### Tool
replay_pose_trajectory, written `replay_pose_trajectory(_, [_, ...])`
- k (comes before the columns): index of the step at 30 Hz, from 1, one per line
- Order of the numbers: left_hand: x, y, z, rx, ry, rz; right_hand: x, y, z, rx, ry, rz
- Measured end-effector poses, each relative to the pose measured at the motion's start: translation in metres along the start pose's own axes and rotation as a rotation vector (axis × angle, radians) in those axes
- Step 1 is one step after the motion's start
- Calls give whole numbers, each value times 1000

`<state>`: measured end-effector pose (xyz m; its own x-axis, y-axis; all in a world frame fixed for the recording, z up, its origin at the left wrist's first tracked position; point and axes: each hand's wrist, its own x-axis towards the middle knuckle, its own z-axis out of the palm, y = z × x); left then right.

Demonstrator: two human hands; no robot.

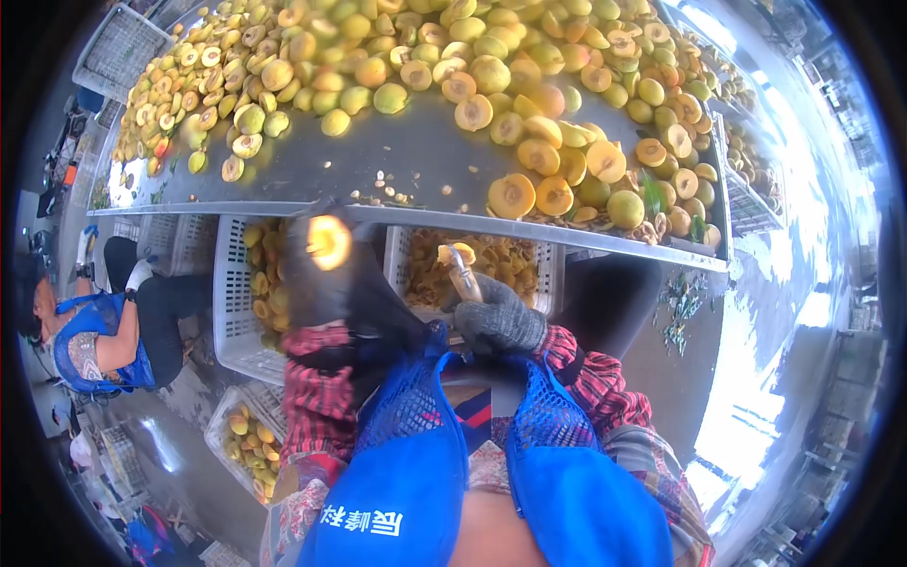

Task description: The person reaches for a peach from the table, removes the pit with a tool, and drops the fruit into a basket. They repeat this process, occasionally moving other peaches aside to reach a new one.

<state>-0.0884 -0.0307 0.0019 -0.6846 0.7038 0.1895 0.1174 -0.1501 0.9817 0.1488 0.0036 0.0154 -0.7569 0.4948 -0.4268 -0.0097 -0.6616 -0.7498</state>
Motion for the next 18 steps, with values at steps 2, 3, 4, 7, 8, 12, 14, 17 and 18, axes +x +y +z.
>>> replay_pose_trajectory(2, [27, -1, -59, 66, 1, -74, 7, 1, -15, -28, -8, 79])
replay_pose_trajectory(3, [34, 4, -70, 319, -31, -20, 11, 6, -22, -57, -16, 168])
replay_pose_trajectory(4, [40, 14, -73, 573, -63, 37, 16, 16, -29, -51, -20, 161])
replay_pose_trajectory(7, [70, 27, -46, 388, -160, -105, 77, 130, -87, -1049, 232, -294])
replay_pose_trajectory(8, [79, 28, -34, 250, -311, -151, 73, 120, -86, -1048, 230, -291])
replay_pose_trajectory(12, [128, 4, 50, -77, -827, -377, 34, 36, -59, -1153, 100, -32])
replay_pose_trajectory(14, [148, -27, 108, 746, -1024, 345, 27, 32, -62, -1158, 23, -37])
replay_pose_trajectory(17, [152, -60, 181, 917, -969, 423, 25, 51, -78, -985, 169, -89])
replay_pose_trajectory(18, [142, -43, 203, 912, -852, 115, 23, 50, -79, -981, 179, -81])
